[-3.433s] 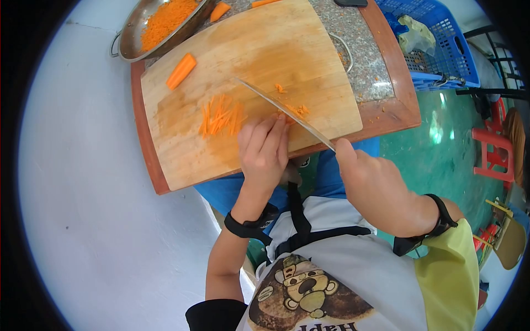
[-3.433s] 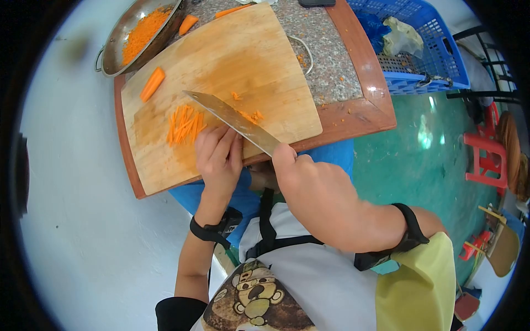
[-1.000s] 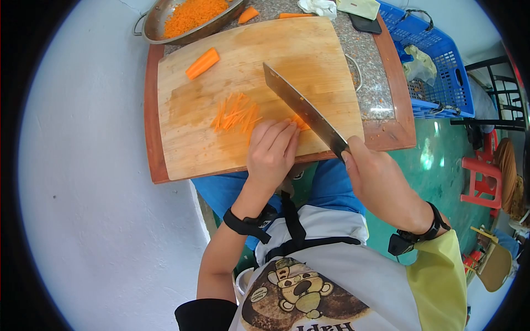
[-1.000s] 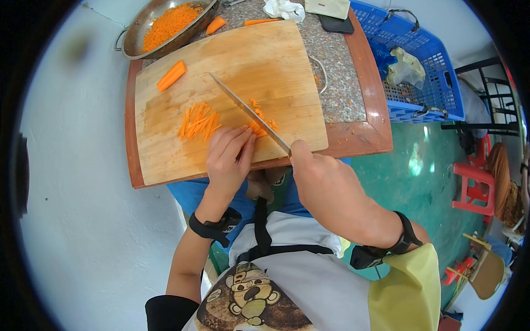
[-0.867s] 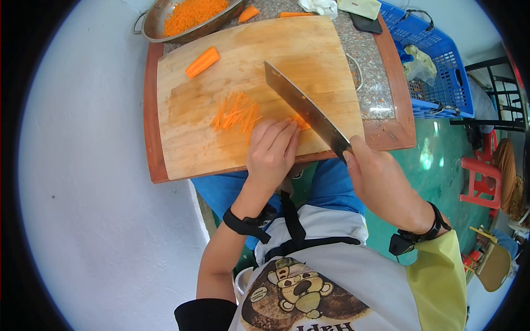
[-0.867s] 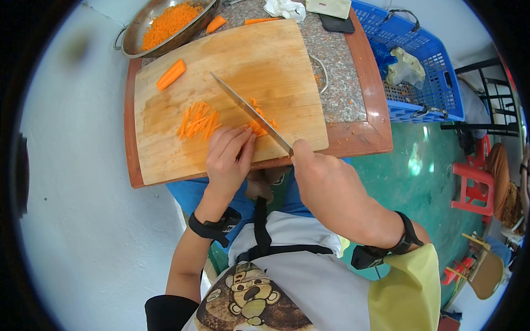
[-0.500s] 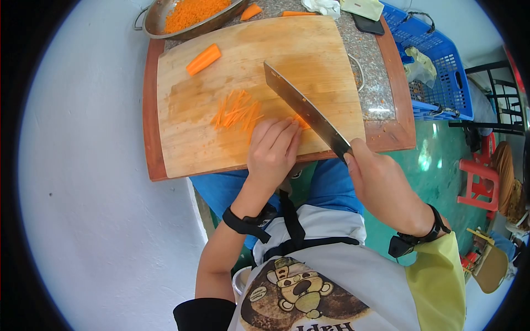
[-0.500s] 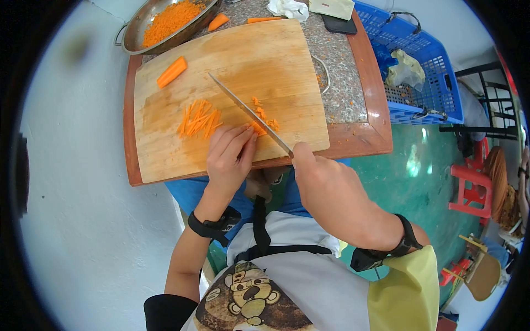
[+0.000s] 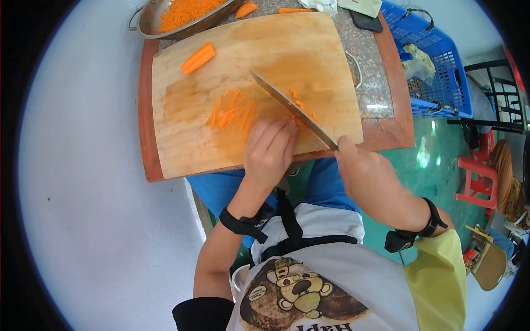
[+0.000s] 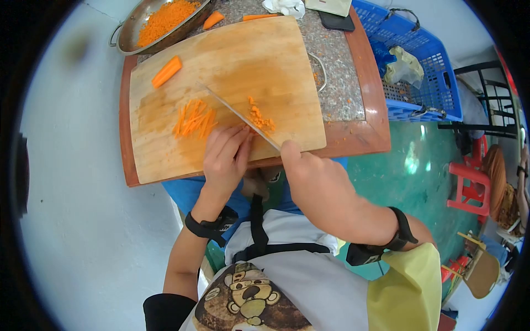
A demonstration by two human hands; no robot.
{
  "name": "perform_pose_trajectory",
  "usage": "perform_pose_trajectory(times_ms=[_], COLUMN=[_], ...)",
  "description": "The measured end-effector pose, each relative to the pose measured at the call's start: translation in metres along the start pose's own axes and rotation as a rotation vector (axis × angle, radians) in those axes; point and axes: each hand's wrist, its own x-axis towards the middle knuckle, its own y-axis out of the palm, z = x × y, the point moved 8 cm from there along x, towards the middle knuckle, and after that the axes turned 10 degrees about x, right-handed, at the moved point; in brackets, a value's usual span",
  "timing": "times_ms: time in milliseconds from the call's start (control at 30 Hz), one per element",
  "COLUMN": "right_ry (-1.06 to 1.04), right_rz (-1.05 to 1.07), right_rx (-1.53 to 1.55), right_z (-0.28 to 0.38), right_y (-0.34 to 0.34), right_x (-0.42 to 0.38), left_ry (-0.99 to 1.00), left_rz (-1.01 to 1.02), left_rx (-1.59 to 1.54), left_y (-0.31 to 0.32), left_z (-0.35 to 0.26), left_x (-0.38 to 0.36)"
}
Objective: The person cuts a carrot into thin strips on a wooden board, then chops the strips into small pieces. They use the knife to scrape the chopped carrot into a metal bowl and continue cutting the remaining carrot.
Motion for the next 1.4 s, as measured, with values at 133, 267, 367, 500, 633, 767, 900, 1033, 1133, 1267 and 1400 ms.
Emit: perform_pose_trajectory(times_ms=[133, 267, 367, 500, 633, 767, 900, 1033, 1133, 1267, 1400], right_ry=[0.027, 0.027, 0.025, 0.052, 0.037, 0.003, -0.021, -0.058, -0.057, -0.058, -0.031], right_rz=[-0.008, -0.052, -0.058, -0.012, -0.012, -0.011, 0.018, 0.006, 0.001, -0.004, -0.040], right_rx=[0.030, 0.070, 0.104, 0.100, 0.085, 0.064, -0.033, -0.051, -0.041, 0.002, 0.029], right_z=[-0.006, 0.000, 0.001, 0.000, 0.001, 0.002, 0.002, 0.004, 0.004, 0.007, -0.003], right_y=[-0.009, -0.013, -0.018, -0.016, -0.013, -0.012, -0.004, 0.002, 0.004, 0.002, -0.008], right_x=[0.006, 0.000, -0.003, -0.005, -0.007, -0.007, -0.009, -0.008, -0.006, -0.001, 0.009], left_ry=[-0.012, -0.037, -0.027, -0.024, -0.025, -0.024, -0.023, -0.025, -0.012, 0.008, -0.011], left_rz=[-0.012, -0.026, -0.030, -0.040, -0.049, -0.048, -0.044, -0.030, -0.020, -0.015, -0.002], left_rx=[-0.014, -0.025, -0.014, -0.003, 0.006, 0.008, 0.016, 0.012, 0.016, 0.019, 0.018], left_y=[-0.002, -0.004, -0.003, -0.003, -0.004, -0.004, -0.004, -0.003, 0.000, 0.000, -0.003], left_z=[-0.002, -0.001, -0.001, 0.000, 0.000, -0.001, -0.001, 0.000, 0.000, 0.000, -0.003], left_x=[0.003, 0.001, 0.001, 0.001, 0.000, 0.000, 0.000, 0.000, -0.001, -0.001, 0.003])
